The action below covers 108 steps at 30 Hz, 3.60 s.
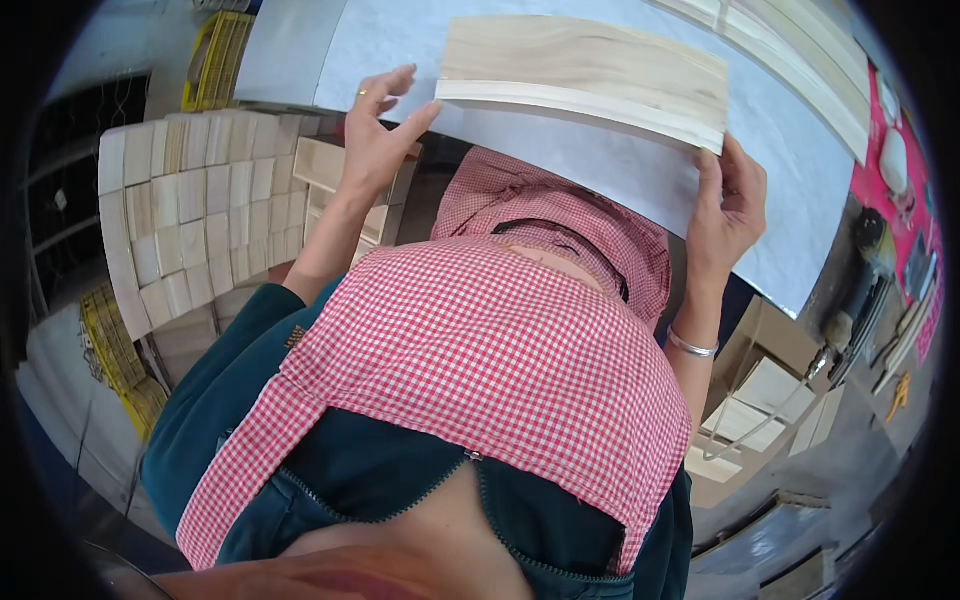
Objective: Applying glue and using a staple gun to assemble small wooden boxes or trays.
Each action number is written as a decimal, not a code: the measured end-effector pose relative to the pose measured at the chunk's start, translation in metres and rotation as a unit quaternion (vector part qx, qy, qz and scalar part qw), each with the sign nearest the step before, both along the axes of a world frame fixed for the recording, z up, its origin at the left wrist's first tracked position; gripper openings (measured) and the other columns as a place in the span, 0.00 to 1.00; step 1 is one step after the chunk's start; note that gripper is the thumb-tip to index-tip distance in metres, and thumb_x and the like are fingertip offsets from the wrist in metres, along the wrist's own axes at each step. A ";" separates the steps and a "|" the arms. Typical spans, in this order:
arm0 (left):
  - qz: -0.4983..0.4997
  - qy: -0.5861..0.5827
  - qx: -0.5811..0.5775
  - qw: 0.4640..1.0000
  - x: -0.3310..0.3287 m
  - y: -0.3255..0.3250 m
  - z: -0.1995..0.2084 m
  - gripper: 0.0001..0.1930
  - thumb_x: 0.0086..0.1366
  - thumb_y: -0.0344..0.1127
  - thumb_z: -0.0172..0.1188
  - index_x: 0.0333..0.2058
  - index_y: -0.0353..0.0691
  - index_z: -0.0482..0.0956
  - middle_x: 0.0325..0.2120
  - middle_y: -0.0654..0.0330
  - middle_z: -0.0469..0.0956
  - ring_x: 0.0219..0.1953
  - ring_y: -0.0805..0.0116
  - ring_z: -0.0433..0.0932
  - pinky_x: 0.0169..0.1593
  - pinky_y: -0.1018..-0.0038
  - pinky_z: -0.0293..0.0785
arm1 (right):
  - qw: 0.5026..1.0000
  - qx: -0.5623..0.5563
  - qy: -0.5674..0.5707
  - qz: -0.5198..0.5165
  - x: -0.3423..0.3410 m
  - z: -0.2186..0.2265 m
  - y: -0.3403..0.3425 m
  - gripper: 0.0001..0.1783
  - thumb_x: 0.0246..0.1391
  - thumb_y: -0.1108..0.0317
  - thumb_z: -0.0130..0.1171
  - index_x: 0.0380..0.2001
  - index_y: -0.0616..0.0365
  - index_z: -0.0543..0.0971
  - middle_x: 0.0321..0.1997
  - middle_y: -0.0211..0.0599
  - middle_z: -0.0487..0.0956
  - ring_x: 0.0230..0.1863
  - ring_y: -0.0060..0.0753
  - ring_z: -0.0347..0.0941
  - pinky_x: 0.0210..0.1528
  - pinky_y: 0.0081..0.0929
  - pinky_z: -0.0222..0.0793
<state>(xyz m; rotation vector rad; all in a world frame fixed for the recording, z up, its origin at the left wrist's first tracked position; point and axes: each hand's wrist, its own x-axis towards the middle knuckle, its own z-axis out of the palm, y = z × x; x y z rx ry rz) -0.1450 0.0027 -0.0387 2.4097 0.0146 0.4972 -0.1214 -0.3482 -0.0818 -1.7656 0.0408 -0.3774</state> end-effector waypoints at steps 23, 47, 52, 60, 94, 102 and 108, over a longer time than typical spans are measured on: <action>-0.016 0.033 -0.050 0.998 0.010 -0.012 -0.012 0.13 0.62 0.29 0.65 0.45 0.33 0.84 0.39 0.56 0.81 0.38 0.65 0.78 0.43 0.75 0.73 | 0.999 -0.013 -0.040 0.003 0.004 -0.009 -0.017 0.12 0.54 0.76 0.66 0.44 0.62 0.84 0.37 0.32 0.77 0.34 0.23 0.72 0.40 0.18 0.71; -0.014 0.127 0.066 0.990 0.023 -0.017 0.021 0.30 0.56 0.37 0.73 0.56 0.34 0.75 0.52 0.51 0.76 0.54 0.60 0.75 0.58 0.68 0.71 | 0.998 0.000 -0.031 -0.063 -0.013 0.005 -0.027 0.21 0.52 0.76 0.68 0.52 0.62 0.81 0.40 0.37 0.80 0.35 0.26 0.76 0.41 0.20 0.75; -0.170 0.016 0.171 0.970 0.056 -0.073 0.046 0.39 0.51 0.45 0.75 0.58 0.34 0.70 0.59 0.48 0.71 0.60 0.52 0.71 0.62 0.60 0.67 | 0.943 -0.269 -0.047 -0.190 -0.028 0.023 -0.118 0.20 0.52 0.72 0.68 0.50 0.61 0.80 0.42 0.38 0.82 0.38 0.32 0.78 0.44 0.27 0.75; -0.362 0.010 0.205 0.909 0.115 -0.166 0.034 0.34 0.45 0.53 0.74 0.43 0.34 0.73 0.43 0.47 0.72 0.45 0.50 0.71 0.53 0.59 0.69 | 0.762 -0.561 0.144 -0.288 -0.041 0.018 -0.243 0.32 0.54 0.51 0.66 0.56 0.61 0.76 0.49 0.49 0.80 0.48 0.50 0.77 0.55 0.39 0.71; -0.388 0.232 0.018 0.892 0.117 -0.179 0.037 0.28 0.40 0.50 0.72 0.34 0.36 0.74 0.37 0.47 0.76 0.43 0.49 0.74 0.53 0.61 0.71 | 0.917 -0.261 0.300 0.037 -0.042 0.202 -0.070 0.15 0.56 0.61 0.70 0.29 0.63 0.81 0.14 0.27 0.73 0.11 0.18 0.63 0.13 0.18 0.56; -0.397 0.220 0.033 0.890 0.121 -0.176 0.036 0.28 0.41 0.49 0.72 0.35 0.34 0.74 0.37 0.47 0.76 0.43 0.49 0.74 0.53 0.61 0.71 | 0.903 -0.262 0.338 0.035 -0.034 0.203 -0.060 0.17 0.56 0.60 0.70 0.27 0.63 0.80 0.12 0.27 0.71 0.10 0.18 0.62 0.13 0.18 0.57; -0.398 0.203 0.034 0.894 0.121 -0.178 0.038 0.29 0.42 0.49 0.72 0.36 0.34 0.74 0.36 0.47 0.76 0.43 0.48 0.75 0.53 0.62 0.71 | 0.918 -0.226 0.326 0.011 -0.043 0.195 -0.058 0.18 0.56 0.59 0.70 0.24 0.63 0.79 0.11 0.27 0.71 0.10 0.18 0.62 0.13 0.17 0.57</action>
